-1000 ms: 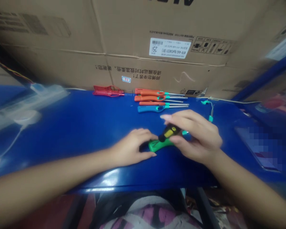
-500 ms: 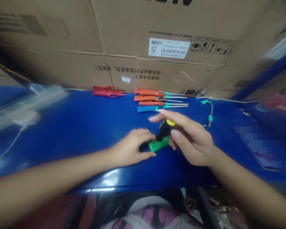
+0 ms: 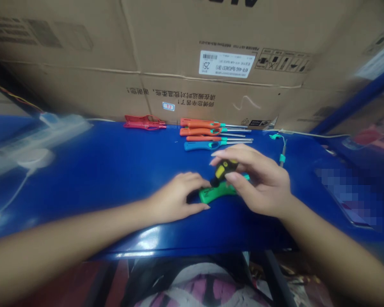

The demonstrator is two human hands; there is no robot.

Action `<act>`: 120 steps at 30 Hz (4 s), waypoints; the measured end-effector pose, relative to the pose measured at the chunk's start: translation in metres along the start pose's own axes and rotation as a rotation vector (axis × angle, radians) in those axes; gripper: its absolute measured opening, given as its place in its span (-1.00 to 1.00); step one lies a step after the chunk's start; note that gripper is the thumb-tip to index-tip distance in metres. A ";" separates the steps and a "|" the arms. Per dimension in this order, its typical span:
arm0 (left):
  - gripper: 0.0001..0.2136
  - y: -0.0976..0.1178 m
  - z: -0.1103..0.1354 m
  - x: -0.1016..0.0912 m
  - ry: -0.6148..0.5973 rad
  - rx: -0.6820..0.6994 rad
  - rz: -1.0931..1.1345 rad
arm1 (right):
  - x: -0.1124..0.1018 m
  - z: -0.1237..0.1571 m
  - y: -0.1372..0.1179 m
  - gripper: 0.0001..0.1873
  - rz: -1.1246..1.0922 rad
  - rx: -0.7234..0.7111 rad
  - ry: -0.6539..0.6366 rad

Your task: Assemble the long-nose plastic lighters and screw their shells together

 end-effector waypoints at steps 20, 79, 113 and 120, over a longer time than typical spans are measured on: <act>-0.65 -0.001 -0.001 0.001 -0.005 -0.004 -0.001 | -0.004 0.000 -0.004 -0.60 0.080 -0.026 0.054; -0.75 0.003 -0.001 0.000 0.034 0.023 0.005 | -0.001 -0.004 -0.007 -0.67 -0.044 -0.049 0.028; -0.73 0.003 -0.001 0.000 0.041 0.025 0.001 | -0.001 -0.004 -0.017 -0.57 0.138 -0.129 0.014; -0.75 0.002 -0.001 0.000 0.042 0.027 0.015 | -0.002 -0.005 -0.011 -0.72 0.027 -0.100 0.027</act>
Point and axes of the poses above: each hand's wrist, its own z-axis away from the middle knuckle, its own x-axis out of the palm, y = z × x, the point moved 8 cm from there along -z, towards the middle knuckle, and after that the axes turned 11 degrees about z, right-handed, at the moved point
